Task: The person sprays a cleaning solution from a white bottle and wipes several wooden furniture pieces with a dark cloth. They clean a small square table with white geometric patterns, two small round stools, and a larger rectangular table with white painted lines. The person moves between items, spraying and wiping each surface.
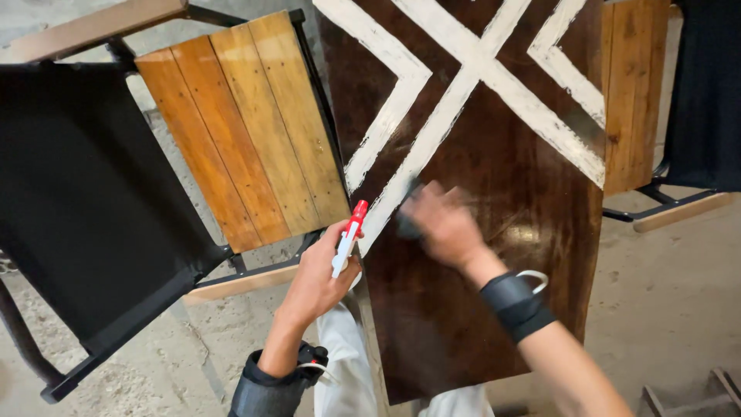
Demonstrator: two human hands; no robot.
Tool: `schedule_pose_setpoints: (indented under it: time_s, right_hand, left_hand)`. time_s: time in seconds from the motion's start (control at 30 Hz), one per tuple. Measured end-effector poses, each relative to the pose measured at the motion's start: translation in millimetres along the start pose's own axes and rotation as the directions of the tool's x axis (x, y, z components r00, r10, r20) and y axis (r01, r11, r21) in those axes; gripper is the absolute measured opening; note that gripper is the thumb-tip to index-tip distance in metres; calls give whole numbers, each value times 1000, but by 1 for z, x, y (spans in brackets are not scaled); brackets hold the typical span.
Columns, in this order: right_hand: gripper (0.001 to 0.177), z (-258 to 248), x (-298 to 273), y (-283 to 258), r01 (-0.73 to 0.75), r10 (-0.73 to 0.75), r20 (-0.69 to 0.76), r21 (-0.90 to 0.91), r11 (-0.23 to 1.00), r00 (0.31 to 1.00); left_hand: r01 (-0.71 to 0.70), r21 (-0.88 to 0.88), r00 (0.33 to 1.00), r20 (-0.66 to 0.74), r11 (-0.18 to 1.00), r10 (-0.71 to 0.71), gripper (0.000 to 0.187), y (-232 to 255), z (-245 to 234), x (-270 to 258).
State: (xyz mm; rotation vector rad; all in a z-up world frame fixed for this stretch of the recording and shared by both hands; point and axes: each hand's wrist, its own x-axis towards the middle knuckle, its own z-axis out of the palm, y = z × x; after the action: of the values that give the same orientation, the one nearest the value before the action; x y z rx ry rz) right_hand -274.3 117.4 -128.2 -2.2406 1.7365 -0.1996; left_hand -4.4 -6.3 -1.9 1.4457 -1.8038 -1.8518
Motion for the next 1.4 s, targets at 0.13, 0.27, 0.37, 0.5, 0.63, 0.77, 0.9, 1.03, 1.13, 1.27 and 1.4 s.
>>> schedule_pose_setpoints:
  time_s: [0.13, 0.27, 0.37, 0.5, 0.63, 0.77, 0.9, 1.03, 1.13, 1.27, 1.4]
  right_hand:
    - [72, -10, 33, 58, -280, 280, -95, 9, 960, 955]
    - [68, 16, 80, 62, -493, 489, -205, 36, 869, 848]
    - [68, 37, 107, 41, -476, 475, -246, 57, 877, 845]
    - [76, 26, 135, -37, -305, 316, -108, 105, 947, 943]
    - [68, 14, 93, -96, -219, 228, -30, 174, 960, 973]
    - [55, 20, 42, -117, -164, 162, 25, 190, 968, 986]
    - [56, 27, 16, -132, -229, 234, 2, 215, 949, 972]
    - [51, 38, 11, -141, -298, 311, -42, 185, 936, 950]
    - [53, 45, -11, -160, -391, 409, -49, 210, 896, 911]
    - [54, 54, -48, -183, -412, 438, -83, 221, 884, 895]
    - [66, 57, -91, -208, -449, 457, -5, 184, 875, 889]
  left_hand:
    - [92, 23, 995, 36, 996, -93, 48, -4, -6, 2]
    - [-25, 30, 999, -23, 999, 25, 49, -15, -14, 1]
    - [-25, 28, 999, -43, 999, 26, 49, -23, -15, -3]
    - [77, 63, 997, -30, 995, -75, 48, -23, -16, -9]
    - [101, 45, 995, 2, 994, -101, 51, -23, -13, -15]
    - [8, 65, 1000, 8, 998, -9, 52, -12, -8, -11]
    - [-42, 100, 996, 80, 994, 34, 55, 0, -1, -6]
    - [-74, 104, 977, 207, 992, 51, 58, 5, 2, -2]
    - [-239, 170, 946, 264, 956, 190, 52, 3, 10, -14]
    - [-166, 247, 948, 308, 955, 85, 55, 10, 19, -32]
    - [-144, 253, 944, 326, 957, 55, 56, 2, 37, -66]
